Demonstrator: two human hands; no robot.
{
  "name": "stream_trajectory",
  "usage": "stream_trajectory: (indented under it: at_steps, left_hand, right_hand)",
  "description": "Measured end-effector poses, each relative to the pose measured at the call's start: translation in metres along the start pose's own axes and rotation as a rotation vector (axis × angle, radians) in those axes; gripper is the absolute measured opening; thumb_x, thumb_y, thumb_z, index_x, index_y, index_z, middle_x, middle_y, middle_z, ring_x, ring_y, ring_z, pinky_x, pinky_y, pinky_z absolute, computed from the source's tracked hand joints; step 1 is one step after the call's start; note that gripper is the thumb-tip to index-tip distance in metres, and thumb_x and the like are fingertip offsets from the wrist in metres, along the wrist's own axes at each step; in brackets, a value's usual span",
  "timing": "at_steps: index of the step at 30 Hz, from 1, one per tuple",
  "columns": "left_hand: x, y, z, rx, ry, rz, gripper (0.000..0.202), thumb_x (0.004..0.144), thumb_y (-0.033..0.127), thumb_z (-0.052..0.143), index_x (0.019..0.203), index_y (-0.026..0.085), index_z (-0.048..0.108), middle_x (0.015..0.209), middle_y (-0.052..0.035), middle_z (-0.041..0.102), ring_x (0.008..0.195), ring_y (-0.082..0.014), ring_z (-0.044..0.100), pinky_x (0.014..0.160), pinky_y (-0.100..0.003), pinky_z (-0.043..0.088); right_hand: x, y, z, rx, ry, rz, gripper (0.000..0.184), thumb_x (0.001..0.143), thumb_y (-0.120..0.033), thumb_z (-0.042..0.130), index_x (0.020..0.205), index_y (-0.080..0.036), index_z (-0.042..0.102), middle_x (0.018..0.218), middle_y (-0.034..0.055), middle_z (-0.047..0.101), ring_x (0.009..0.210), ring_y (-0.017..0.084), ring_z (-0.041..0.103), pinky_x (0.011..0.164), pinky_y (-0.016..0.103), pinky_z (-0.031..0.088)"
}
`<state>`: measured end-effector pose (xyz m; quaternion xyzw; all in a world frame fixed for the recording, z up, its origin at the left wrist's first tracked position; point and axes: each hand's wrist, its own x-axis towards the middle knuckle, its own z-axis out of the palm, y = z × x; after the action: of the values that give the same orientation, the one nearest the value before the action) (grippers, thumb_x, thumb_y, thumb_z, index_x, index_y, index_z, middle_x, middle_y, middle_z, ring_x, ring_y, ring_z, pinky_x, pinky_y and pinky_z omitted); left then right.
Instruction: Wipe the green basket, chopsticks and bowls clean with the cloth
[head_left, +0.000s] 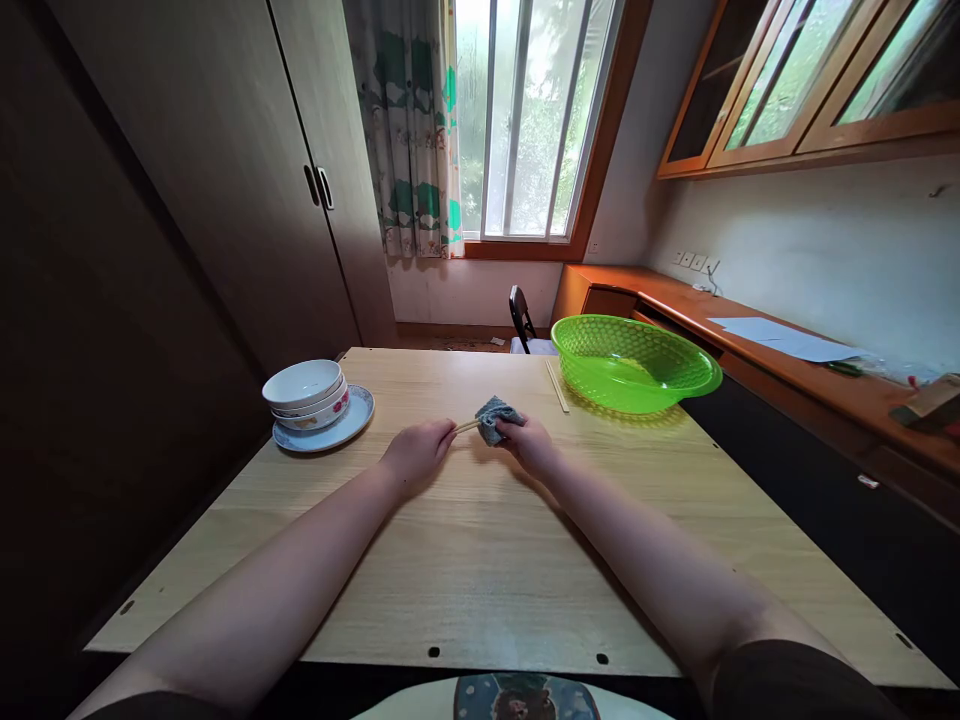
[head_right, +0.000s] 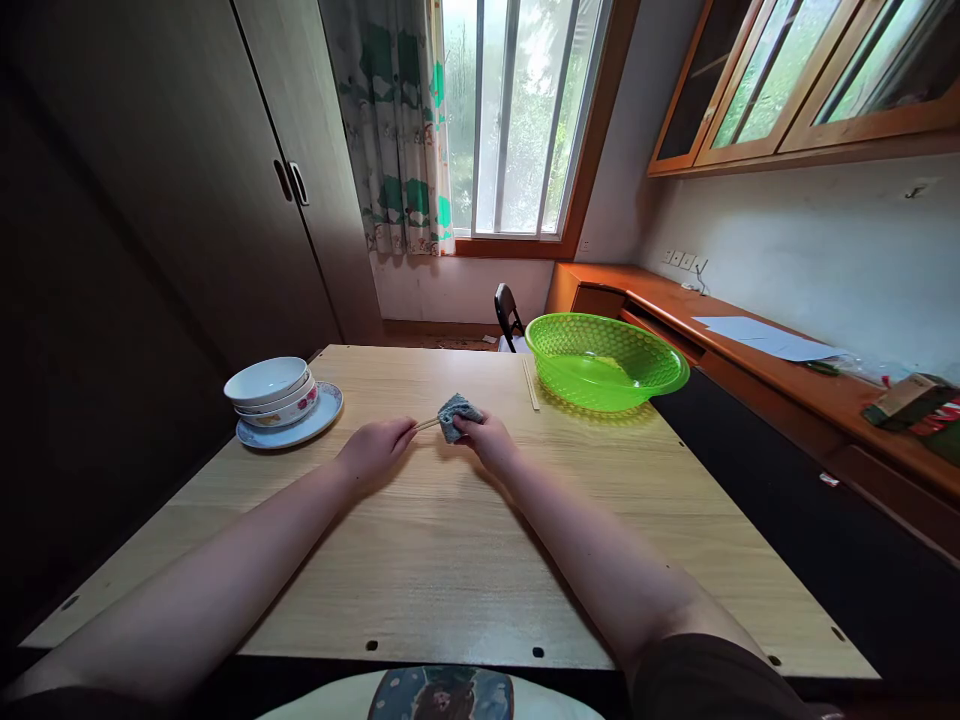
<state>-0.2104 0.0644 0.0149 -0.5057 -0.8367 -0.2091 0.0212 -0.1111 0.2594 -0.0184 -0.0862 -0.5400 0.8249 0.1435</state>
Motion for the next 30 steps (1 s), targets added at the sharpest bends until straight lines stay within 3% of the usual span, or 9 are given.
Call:
stream_trajectory:
  at_steps: [8, 15, 22, 24, 30]
  left_hand:
    - [0.000, 0.004, 0.002, 0.035, -0.041, 0.032, 0.031, 0.094, 0.038, 0.034, 0.096, 0.023, 0.062, 0.097, -0.0073, 0.068, 0.084, -0.0218, 0.063, 0.069, -0.030, 0.041]
    - [0.002, -0.002, -0.001, 0.059, -0.077, 0.037, 0.035, 0.095, 0.041, 0.030, 0.096, 0.023, 0.061, 0.096, -0.0062, 0.070, 0.084, -0.0216, 0.064, 0.066, -0.029, 0.040]
    - [0.002, -0.017, -0.004, 0.063, -0.033, -0.066, 0.034, 0.095, 0.040, 0.032, 0.094, 0.023, 0.062, 0.094, -0.0065, 0.071, 0.083, -0.0220, 0.064, 0.068, -0.030, 0.041]
    - [0.003, -0.020, -0.004, 0.047, -0.003, -0.119, 0.033, 0.095, 0.039, 0.032, 0.093, 0.023, 0.061, 0.093, -0.0066, 0.071, 0.083, -0.0218, 0.064, 0.068, -0.030, 0.041]
    - [0.003, -0.020, -0.002, 0.012, 0.045, -0.117, 0.033, 0.095, 0.038, 0.032, 0.093, 0.022, 0.060, 0.092, -0.0071, 0.070, 0.086, -0.0211, 0.064, 0.072, -0.029, 0.041]
  right_hand:
    - [0.002, 0.000, -0.006, -0.019, 0.031, 0.008, 0.028, 0.059, -0.025, 0.076, 0.085, -0.018, 0.069, 0.086, 0.0053, 0.069, 0.078, 0.020, 0.062, 0.072, 0.033, 0.048]
    - [0.003, -0.001, -0.009, -0.050, 0.030, 0.009, 0.029, 0.061, -0.027, 0.075, 0.087, -0.016, 0.069, 0.084, 0.0051, 0.069, 0.074, 0.019, 0.063, 0.068, 0.032, 0.048]
    - [0.013, -0.024, -0.030, -0.012, 0.251, -0.028, 0.016, 0.070, -0.029, 0.067, 0.083, -0.020, 0.064, 0.079, 0.0023, 0.067, 0.063, 0.014, 0.057, 0.049, 0.023, 0.039]
    - [0.010, -0.026, -0.028, -0.081, 0.183, -0.018, 0.020, 0.070, -0.032, 0.069, 0.084, -0.019, 0.063, 0.077, 0.0019, 0.065, 0.060, 0.012, 0.054, 0.047, 0.021, 0.036]
    - [-0.013, -0.002, 0.005, -0.366, -0.377, 0.280, 0.037, 0.068, -0.047, 0.071, 0.086, -0.018, 0.058, 0.064, -0.0042, 0.055, 0.049, 0.008, 0.042, 0.046, 0.021, 0.031]
